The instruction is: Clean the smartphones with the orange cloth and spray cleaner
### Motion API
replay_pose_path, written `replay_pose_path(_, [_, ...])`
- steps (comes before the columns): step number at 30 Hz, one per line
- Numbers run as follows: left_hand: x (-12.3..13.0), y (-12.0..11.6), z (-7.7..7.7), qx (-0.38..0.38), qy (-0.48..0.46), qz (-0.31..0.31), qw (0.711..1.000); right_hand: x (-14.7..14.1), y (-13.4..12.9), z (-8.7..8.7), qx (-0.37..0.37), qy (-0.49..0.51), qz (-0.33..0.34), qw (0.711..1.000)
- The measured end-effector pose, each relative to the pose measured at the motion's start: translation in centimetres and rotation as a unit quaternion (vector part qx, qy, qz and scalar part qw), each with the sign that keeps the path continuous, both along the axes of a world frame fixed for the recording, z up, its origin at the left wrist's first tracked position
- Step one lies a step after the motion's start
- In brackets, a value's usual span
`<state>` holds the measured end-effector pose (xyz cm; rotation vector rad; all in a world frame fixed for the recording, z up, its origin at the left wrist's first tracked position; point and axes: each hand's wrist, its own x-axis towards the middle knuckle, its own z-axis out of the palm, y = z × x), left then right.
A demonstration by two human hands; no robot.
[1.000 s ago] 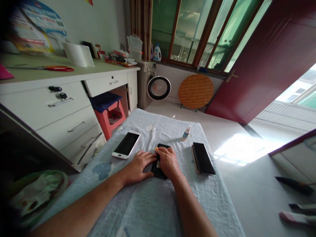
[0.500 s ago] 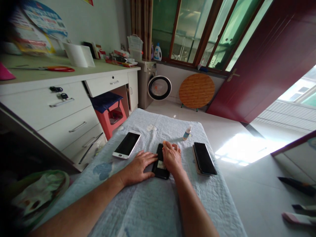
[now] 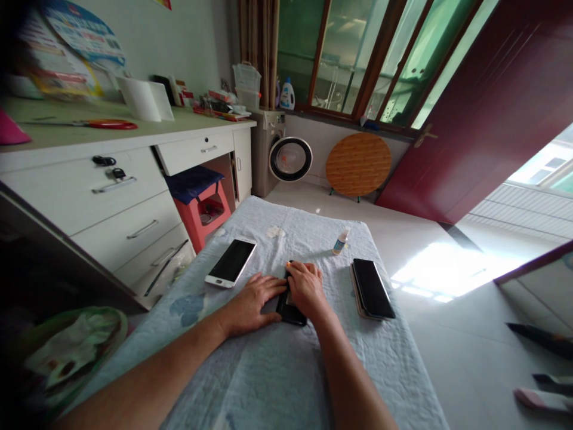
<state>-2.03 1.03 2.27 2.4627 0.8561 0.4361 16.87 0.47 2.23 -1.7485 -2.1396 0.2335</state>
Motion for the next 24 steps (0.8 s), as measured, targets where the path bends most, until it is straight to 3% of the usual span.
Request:
replay_pose_path(7, [0.1,0.0,0.1,0.002,-0.006,-0.006,1.000,-0.1,-0.7,0.0,0.018,0.005,0.029,0.999])
replay_pose_path(16, [0.1,0.1,-0.5,0.014,-0.001,0.002,1.000,-0.1,0.6,-0.8,0.011,-0.034,-0.044,0.998])
replay_pose_path(24, [0.0,0.2,-0.6,0.006,0.007,0.000,1.000,1.5,-0.2,-0.5,0.007,-0.059,-0.110,0.992])
